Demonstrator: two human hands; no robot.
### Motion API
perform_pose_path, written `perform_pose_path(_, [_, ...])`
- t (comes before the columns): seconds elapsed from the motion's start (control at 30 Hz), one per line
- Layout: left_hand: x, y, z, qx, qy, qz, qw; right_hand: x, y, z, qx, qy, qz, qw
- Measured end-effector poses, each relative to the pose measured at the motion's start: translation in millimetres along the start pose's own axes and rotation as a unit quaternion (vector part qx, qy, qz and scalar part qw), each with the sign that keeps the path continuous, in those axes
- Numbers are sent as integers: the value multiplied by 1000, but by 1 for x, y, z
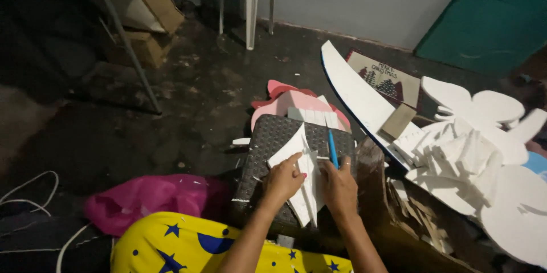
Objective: Cutting and shaping pieces of white foam board using a utility knife for a craft project.
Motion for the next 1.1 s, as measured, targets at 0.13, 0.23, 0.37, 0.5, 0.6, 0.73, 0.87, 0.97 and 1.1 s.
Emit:
perform_pose_path(0.13, [5,5,-5,-12,12,13,1000,-2,-3,0,-8,-5,2,1000])
perform_pose_path(0.23, [0,-2,0,19,-9,-6,1000,-13,-4,3,-34,-15,1,999])
perform_pose_path(0.37, [-9,-18,9,53,1,31,998,-18,5,-1,12,-5,-11,1000])
perform_pose_path(0.5, [-5,-14,4,60,-1,24,998,-18,19,0,9,-19,13,1000])
perform_pose_path(0.6, [-4,-11,3,75,-12,13,997,-35,16,3,-22,5,10,1000])
perform_pose_path(0.73, [4,-2,-1,45,4,36,998,-63,-1,2,-56,93,44,993])
perform_pose_path(0.87, [8,6,-2,-14,26,28,999,-55,-36,11,0,182,-22,983])
perform_pose_path(0.97, [-7,-6,5,-67,89,-15,994,-37,-60,18,-6,165,-93,982])
perform_pose_path(1.1, [-39,-24,19,-7,252,-166,953,-32,-73,35,21,211,-146,966])
Point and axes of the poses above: each hand's wrist, its own z-axis away from the middle knuckle, its own y-axis out of the palm, x = y × z, the point moved 2 cm from there along -z, towards the middle knuckle, and after that the axes turned 11 degrees about -z, right-handed, at the moved point
